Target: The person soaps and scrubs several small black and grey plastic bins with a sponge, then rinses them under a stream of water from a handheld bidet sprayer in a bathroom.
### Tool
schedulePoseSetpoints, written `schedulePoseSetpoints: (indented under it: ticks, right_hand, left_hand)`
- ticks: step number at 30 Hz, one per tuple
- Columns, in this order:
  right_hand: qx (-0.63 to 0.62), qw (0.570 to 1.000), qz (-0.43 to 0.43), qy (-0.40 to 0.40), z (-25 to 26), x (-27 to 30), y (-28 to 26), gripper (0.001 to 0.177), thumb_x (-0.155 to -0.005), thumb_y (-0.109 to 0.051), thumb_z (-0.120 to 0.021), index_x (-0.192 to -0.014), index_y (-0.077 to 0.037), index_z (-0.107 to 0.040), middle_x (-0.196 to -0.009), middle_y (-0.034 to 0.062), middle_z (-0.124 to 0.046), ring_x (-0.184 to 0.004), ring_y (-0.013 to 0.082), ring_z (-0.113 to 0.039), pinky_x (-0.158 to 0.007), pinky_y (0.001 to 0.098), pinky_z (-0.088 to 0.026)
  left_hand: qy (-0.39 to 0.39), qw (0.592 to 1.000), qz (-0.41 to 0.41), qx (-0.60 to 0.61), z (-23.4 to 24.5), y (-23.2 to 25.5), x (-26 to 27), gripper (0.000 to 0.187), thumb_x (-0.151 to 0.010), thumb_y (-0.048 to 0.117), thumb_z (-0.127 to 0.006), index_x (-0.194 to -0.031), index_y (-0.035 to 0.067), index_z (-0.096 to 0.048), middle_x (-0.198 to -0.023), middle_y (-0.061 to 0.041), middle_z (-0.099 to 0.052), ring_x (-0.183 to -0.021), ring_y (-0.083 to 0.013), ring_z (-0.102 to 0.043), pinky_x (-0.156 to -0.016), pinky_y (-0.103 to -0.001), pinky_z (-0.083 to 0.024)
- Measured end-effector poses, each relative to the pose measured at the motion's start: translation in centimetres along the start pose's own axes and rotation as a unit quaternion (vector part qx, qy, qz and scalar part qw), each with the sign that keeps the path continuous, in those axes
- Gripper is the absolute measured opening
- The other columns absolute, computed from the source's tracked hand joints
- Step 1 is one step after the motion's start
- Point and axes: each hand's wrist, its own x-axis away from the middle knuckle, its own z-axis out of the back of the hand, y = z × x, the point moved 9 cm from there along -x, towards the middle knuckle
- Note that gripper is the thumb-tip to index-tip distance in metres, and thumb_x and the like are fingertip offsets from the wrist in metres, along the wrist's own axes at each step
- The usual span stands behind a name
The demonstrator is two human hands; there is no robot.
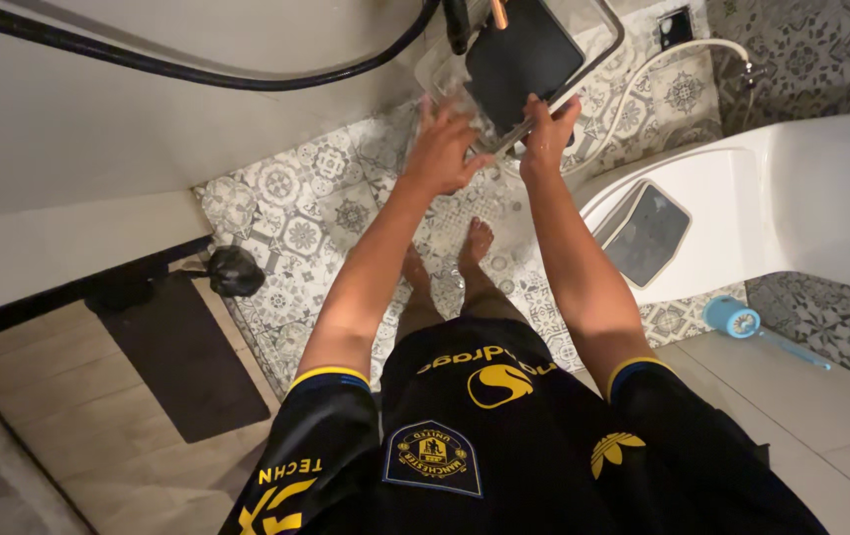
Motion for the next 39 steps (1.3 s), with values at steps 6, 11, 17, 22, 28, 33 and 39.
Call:
schedulePoseSetpoints:
  ticks: [6, 11, 17, 22, 28, 33, 39]
  right_hand:
    - [0.033, 0.991, -0.116, 0.057, -1.7, 2.7, -0.4, 0.063, -0.089, -0.038, -0.077, -0.136, -0.021, -0.039, -0.125, 0.0055, -0.057, -0.092, 0.0184, -0.061, -0.061, 0.0348, -0.055]
    - [0.03, 0.989, -0.144, -0.009, -2.6, 3.4, -1.2, 0.065, -0.085, -0.047, -0.069, -0.136, -0.015, -0.045, -0.12, 0.0046, -0.06, -0.087, 0.0229, -0.069, -0.06, 0.037, -0.058]
    - [0.223, 0.971, 0.076, -0.029, -0.2, 0.7, 2.1, 0.04, -0.097, -0.03, -0.079, -0.121, 0.001, -0.068, -0.093, 0.0028, -0.068, -0.078, 0.0076, -0.059, -0.068, 0.0234, -0.049]
    - [0.133, 0.99, -0.043, -0.033, -0.9, 2.6, 7.6, 0.043, -0.106, -0.035, -0.063, -0.12, 0.006, -0.066, -0.09, 0.0057, -0.06, -0.073, 0.0167, -0.047, -0.064, 0.0337, -0.037]
    - [0.391, 0.892, 0.224, -0.025, -6.9, 8.1, 2.0, 0.058, -0.112, -0.035, -0.048, -0.156, 0.001, -0.039, -0.155, 0.0276, -0.043, -0.143, 0.0396, -0.039, -0.121, 0.0471, -0.028]
    - [0.46, 0.853, 0.243, -0.041, -10.3, 11.7, -1.2, 0.063, -0.11, -0.034, -0.048, -0.162, -0.003, -0.033, -0.168, 0.0275, -0.025, -0.155, 0.0426, -0.025, -0.126, 0.0503, -0.018]
    - [0.529, 0.801, 0.273, -0.064, -14.2, 8.5, -2.8, 0.048, -0.108, -0.031, -0.054, -0.145, -0.003, -0.043, -0.165, 0.0253, -0.03, -0.152, 0.0452, -0.033, -0.122, 0.0577, -0.021]
  left_hand:
    - [-0.142, 0.985, -0.033, -0.092, -5.5, -0.8, -0.8, 0.026, -0.092, 0.031, -0.075, -0.096, 0.005, -0.077, -0.096, -0.011, -0.074, -0.114, -0.0308, -0.063, -0.124, -0.067, -0.012]
    - [0.004, 0.999, 0.032, 0.028, -3.4, -5.4, -4.0, 0.016, -0.087, 0.019, -0.076, -0.089, 0.004, -0.071, -0.088, -0.017, -0.072, -0.097, -0.038, -0.067, -0.1, -0.055, -0.041]
    - [0.111, 0.949, 0.13, 0.265, -2.2, -11.0, -5.2, 0.025, -0.088, 0.024, -0.073, -0.096, 0.002, -0.067, -0.083, -0.022, -0.069, -0.077, -0.0399, -0.068, -0.07, -0.048, -0.052]
    - [0.121, 0.938, 0.215, 0.244, -5.4, -13.2, -4.3, 0.035, -0.092, 0.034, -0.073, -0.093, 0.0, -0.068, -0.085, -0.022, -0.069, -0.079, -0.0379, -0.066, -0.07, -0.046, -0.049]
    - [0.173, 0.788, 0.33, 0.491, -9.1, -15.5, 0.3, 0.052, -0.095, 0.046, -0.065, -0.114, -0.002, -0.073, -0.105, -0.014, -0.074, -0.095, -0.0237, -0.065, -0.087, -0.04, -0.051]
    - [0.213, 0.609, 0.36, 0.674, -11.7, -16.8, 3.2, 0.066, -0.092, 0.048, -0.069, -0.13, -0.006, -0.063, -0.128, -0.016, -0.065, -0.111, -0.0256, -0.061, -0.096, -0.04, -0.049]
    - [0.221, 0.57, 0.394, 0.686, -13.3, -18.0, 6.7, 0.065, -0.089, 0.042, -0.074, -0.127, -0.011, -0.066, -0.122, -0.017, -0.07, -0.107, -0.0281, -0.065, -0.094, -0.042, -0.051]
